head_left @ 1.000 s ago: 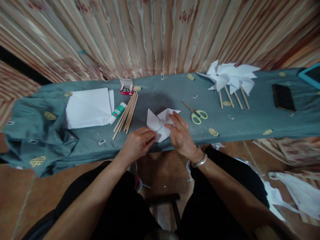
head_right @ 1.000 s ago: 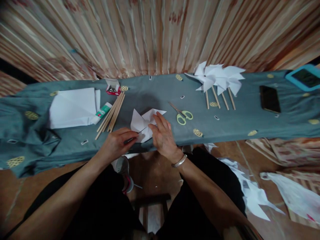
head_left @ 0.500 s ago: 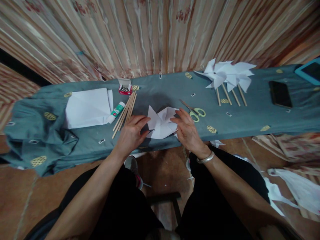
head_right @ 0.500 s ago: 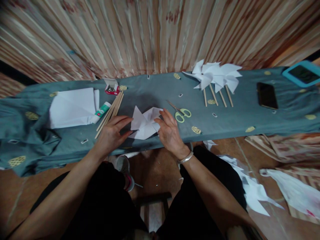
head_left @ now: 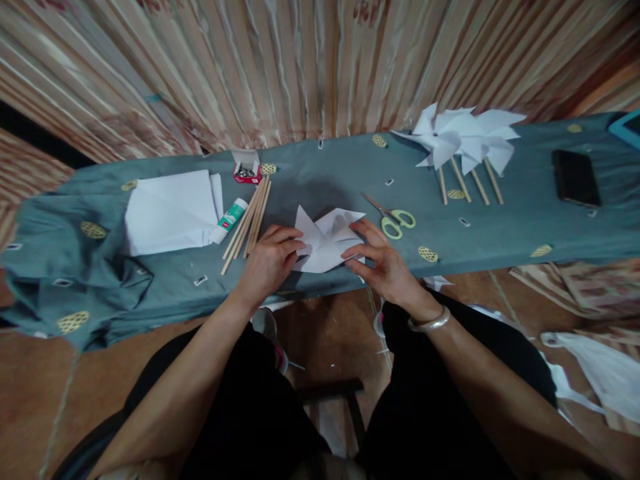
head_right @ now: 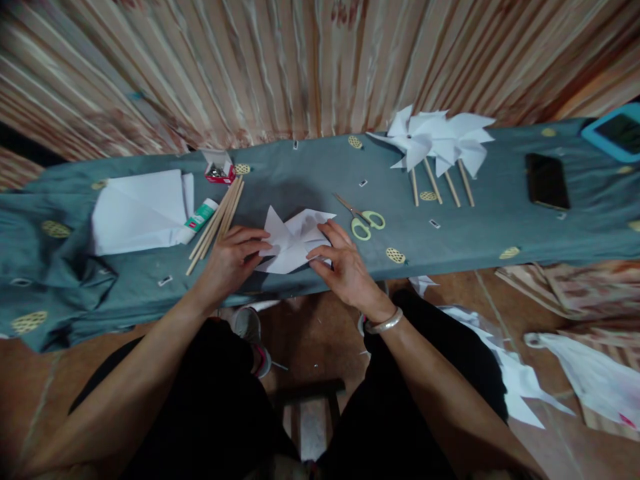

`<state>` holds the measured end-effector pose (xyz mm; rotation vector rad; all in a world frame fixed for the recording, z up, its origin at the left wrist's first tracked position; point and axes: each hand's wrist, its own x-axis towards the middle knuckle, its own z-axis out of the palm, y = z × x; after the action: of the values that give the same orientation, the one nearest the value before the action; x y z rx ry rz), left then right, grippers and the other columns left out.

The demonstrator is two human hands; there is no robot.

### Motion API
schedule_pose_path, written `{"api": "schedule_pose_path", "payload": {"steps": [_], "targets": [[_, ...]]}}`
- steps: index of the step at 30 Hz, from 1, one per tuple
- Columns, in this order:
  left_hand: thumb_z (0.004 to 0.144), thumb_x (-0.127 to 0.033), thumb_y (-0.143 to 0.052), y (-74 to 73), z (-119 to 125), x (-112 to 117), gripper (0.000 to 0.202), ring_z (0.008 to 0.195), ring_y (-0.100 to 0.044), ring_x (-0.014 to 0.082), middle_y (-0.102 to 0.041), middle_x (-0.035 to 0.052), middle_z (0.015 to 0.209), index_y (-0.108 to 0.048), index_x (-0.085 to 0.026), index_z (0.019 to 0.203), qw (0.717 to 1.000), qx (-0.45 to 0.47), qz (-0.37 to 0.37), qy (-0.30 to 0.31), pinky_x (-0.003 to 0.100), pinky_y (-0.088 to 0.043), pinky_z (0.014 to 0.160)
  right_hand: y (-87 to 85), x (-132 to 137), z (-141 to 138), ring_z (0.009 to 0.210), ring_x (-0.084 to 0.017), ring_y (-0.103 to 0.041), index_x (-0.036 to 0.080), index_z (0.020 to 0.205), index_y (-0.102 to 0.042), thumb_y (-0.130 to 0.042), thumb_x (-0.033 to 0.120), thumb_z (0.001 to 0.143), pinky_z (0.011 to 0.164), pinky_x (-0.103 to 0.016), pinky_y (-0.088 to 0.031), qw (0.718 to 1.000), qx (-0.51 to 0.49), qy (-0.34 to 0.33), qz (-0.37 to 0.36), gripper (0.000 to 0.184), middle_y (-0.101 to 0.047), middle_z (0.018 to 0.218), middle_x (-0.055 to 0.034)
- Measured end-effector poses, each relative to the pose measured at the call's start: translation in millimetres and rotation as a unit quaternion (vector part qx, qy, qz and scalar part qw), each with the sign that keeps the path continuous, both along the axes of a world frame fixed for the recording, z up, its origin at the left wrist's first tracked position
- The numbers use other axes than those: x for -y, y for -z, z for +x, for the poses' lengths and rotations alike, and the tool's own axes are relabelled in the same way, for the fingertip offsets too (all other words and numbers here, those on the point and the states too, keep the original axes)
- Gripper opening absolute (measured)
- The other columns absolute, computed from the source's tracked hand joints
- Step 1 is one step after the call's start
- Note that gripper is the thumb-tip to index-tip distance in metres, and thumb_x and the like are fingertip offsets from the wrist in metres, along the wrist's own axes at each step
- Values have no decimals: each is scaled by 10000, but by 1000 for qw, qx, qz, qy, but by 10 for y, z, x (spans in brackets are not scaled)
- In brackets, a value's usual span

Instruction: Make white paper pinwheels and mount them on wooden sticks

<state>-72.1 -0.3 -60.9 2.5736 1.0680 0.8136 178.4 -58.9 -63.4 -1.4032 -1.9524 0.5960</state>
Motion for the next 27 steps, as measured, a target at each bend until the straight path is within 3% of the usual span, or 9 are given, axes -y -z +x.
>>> {"api": "schedule_pose_path", "payload": {"steps": [6,14,21,27], "targets": [[843,-73,-577,16,37,-79,233,1030,-629,210,-716,67,1107,-732,-177,983,998,13,-50,-27,428,-523,943,18,-20,8,1452,-279,-344,245,939,-716,-576,258,908,1166,-552,-335,1000,11,7,15,144,-533,1438,-71],[865,-124,-610,-20,128,-47,182,1015,-618,227,-745,70,982,-734,-197,976,997,13,-68,24,418,-503,916,63,-89,-73,1421,-279,-396,266,856,-705,-614,290,886,1154,-567,-368,997,16,70,41,98,-592,1358,-42],[927,-223,-571,-89,178,70,182,1013,-622,230,-748,64,958,-720,-198,1027,996,0,-75,50,427,-450,931,8,-13,-19,1405,-324,-417,225,817,-699,-604,280,883,1139,-588,-371,995,24,91,22,129,-593,1369,-100],[940,-233,-534,-46,241,-11,223,992,-620,224,-741,65,948,-711,-194,1070,994,-10,-103,22,424,-440,955,20,6,-9,1404,-323,-422,218,841,-694,-602,276,882,1147,-588,-358,996,15,92,10,116,-595,1370,-96]]}}
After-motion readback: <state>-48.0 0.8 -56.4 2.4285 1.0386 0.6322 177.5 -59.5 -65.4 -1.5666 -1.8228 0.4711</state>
